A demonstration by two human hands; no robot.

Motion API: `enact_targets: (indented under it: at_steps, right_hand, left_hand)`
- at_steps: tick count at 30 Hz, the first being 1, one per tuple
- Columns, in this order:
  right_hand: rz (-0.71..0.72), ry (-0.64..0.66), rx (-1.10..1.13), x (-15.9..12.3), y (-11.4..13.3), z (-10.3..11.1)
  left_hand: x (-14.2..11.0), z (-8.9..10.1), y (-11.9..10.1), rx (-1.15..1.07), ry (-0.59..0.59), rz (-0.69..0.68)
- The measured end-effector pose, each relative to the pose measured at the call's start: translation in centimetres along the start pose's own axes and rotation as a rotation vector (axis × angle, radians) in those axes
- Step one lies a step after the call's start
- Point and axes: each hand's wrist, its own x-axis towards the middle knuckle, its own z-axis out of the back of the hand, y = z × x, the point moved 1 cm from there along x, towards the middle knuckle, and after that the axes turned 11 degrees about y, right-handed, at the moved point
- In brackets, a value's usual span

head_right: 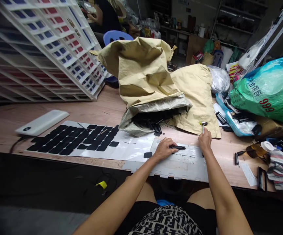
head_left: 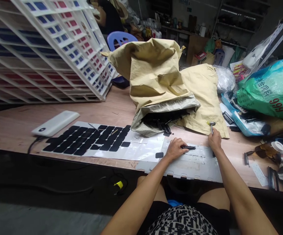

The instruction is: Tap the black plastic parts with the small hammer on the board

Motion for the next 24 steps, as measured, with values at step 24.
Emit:
enact_targets:
  at_steps: [24]
  right_hand:
    - [0.06, -0.056, 0.078, 0.8, -1.5, -1.9]
  left_hand:
    - [-15.4, -9.5, 0.6, -0.171, 0.462, 0.573]
